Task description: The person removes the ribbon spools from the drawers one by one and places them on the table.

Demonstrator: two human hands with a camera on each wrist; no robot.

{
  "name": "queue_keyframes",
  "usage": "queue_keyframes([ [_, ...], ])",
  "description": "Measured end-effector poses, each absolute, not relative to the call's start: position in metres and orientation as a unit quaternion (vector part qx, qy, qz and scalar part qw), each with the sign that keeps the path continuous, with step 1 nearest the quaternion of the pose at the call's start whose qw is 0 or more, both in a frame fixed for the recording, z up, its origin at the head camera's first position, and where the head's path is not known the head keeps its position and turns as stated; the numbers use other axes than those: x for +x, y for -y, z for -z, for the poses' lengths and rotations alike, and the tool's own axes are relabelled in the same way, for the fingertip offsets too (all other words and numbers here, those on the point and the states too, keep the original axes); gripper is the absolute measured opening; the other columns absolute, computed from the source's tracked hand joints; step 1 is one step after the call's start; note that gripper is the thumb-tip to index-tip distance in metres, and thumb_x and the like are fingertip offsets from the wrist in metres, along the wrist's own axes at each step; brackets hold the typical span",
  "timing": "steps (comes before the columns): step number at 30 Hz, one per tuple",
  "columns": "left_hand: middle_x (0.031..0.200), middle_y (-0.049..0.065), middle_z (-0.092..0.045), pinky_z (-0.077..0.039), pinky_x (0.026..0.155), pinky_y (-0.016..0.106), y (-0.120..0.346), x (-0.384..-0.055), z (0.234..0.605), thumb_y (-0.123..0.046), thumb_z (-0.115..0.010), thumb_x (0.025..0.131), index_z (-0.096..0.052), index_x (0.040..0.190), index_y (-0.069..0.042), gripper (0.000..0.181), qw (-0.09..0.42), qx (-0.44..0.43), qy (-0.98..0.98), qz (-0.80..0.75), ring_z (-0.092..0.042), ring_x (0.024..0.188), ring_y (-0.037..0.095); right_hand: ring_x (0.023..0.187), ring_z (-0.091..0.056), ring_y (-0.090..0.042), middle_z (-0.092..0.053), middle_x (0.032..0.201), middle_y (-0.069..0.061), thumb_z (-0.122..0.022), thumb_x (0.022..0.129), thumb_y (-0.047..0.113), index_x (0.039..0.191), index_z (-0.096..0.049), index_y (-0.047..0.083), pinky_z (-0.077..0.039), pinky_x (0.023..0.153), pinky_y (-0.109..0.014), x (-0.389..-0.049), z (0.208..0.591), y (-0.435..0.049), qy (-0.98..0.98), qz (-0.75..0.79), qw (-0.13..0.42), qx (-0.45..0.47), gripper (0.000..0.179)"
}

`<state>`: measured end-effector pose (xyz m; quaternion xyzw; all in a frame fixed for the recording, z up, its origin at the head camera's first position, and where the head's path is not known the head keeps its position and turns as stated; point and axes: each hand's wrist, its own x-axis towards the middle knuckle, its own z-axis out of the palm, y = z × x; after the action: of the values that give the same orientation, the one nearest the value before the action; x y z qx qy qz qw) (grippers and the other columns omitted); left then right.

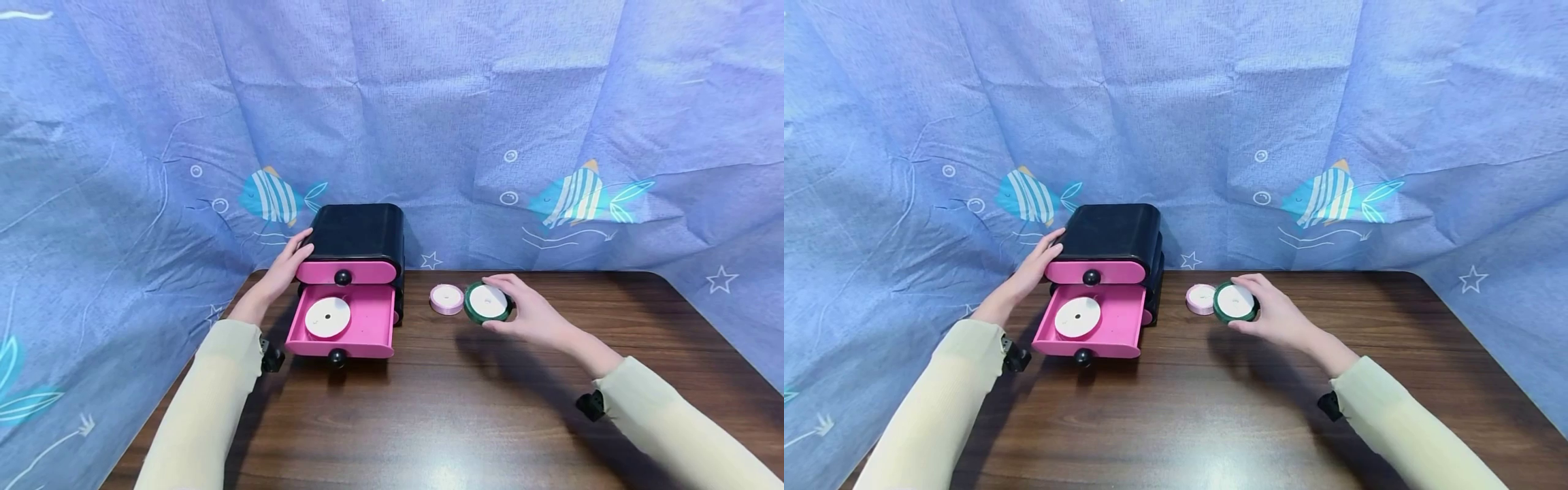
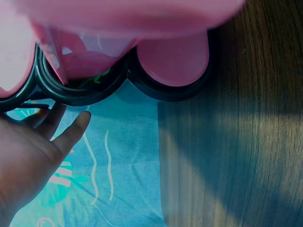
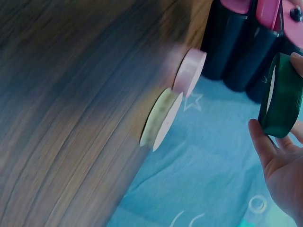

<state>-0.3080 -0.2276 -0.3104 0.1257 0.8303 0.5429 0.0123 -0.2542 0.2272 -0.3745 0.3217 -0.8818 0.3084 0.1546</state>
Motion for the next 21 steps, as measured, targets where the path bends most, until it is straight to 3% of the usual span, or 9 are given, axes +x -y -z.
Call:
queue_keyframes([
  [10, 0.16, 0.017, -0.008, -0.012, 0.114, 0.051, 0.227, -0.308, 0.31, -0.029, -0.04, 0.103, -0.017, 0.156, -0.008, 0.061, 0.014, 0.125, -0.831, -0.541, -0.007, 0.145, 0.031, 0.11, -0.053, -0.032, -0.054, 0.125, -0.018, -0.087, 0.073, 0.015, 0.133, -0.052, -0.005, -0.039, 0.084, -0.034, -0.262, 0.377, -0.259, 0.901, -0.3, 0.166, 0.264, 0.072],
  [21, 0.16, 0.017, -0.006, -0.013, 0.113, 0.052, 0.227, -0.307, 0.31, -0.028, -0.039, 0.103, -0.015, 0.156, -0.008, 0.062, 0.018, 0.126, -0.828, -0.546, -0.007, 0.145, 0.032, 0.11, -0.052, -0.04, -0.051, 0.126, -0.024, -0.084, 0.077, 0.019, 0.136, -0.048, -0.005, -0.041, 0.083, -0.052, -0.274, 0.387, -0.295, 0.919, -0.305, 0.141, 0.209, 0.073],
])
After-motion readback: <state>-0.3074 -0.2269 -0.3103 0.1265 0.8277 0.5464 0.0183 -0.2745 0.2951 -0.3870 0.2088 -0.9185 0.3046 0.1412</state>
